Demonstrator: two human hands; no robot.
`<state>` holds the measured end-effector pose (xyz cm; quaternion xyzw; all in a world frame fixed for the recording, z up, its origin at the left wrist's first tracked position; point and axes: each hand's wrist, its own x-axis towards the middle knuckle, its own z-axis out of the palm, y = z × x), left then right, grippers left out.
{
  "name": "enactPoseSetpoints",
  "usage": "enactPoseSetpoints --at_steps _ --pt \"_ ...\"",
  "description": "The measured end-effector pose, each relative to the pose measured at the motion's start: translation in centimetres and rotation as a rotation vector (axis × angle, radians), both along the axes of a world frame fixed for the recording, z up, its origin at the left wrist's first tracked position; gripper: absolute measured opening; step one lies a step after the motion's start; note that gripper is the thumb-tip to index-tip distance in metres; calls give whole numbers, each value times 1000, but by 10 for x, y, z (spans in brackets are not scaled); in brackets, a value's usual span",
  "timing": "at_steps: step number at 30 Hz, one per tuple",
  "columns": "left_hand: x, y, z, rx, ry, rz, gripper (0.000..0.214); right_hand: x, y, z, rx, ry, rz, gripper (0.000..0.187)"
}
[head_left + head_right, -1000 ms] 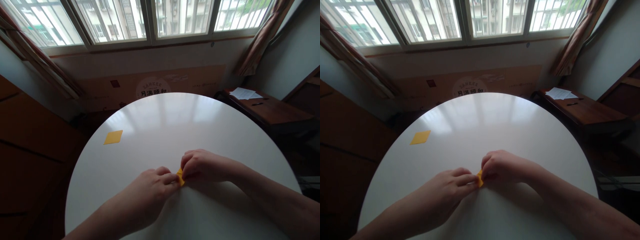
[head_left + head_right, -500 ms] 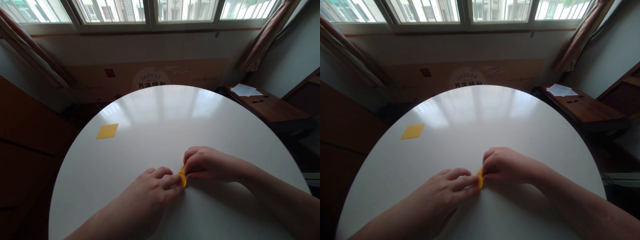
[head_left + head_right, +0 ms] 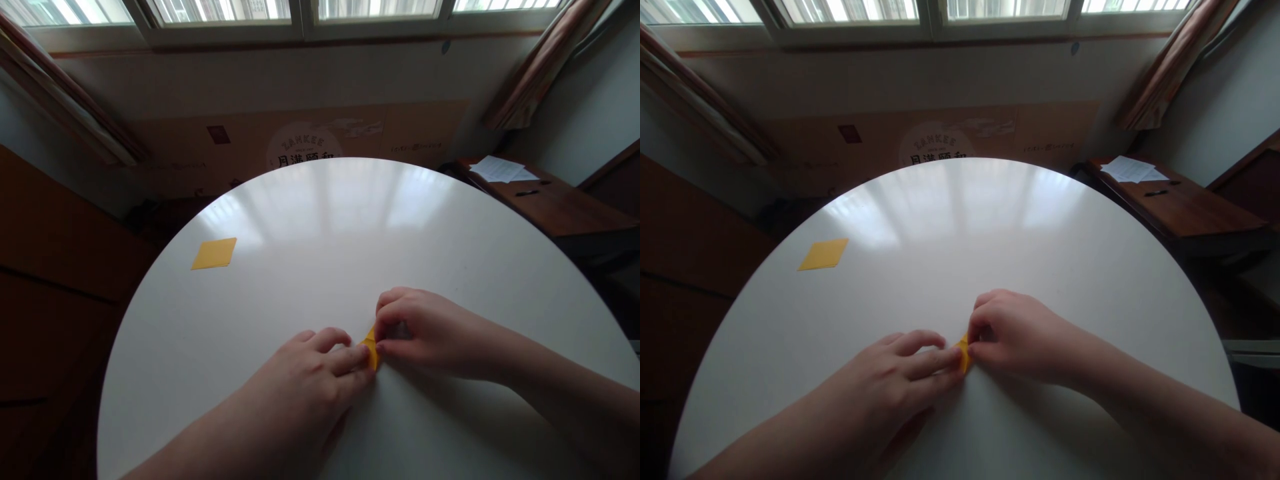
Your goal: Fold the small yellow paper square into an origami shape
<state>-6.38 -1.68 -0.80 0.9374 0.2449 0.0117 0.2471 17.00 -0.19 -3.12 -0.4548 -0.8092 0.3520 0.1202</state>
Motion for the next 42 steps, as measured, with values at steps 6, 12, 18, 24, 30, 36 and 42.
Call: enactPoseSetpoints --at_steps 6,12,18,24,30,36,42 --pt "0 -1 -1 -20 -8 1 29 -5 -5 0 -4 -23 -70 11" --pt "-1 -1 -2 -9 -1 5 28 -7 -7 0 9 -16 -76 11" --pt "0 1 -1 -30 -4 1 30 -6 -6 -2 14 -18 -71 11" --pt "-1 4 -6 -14 -39 6 33 -6 -6 0 1 -26 -73 10" --pt "0 2 -10 29 -26 -6 31 -6 -5 0 -4 -18 -72 11" --pt "1 2 -9 34 -22 -9 29 -6 -5 -2 9 -10 -78 11" --pt "1 2 -8 28 -37 -12 26 -6 -5 -3 18 -6 -71 12"
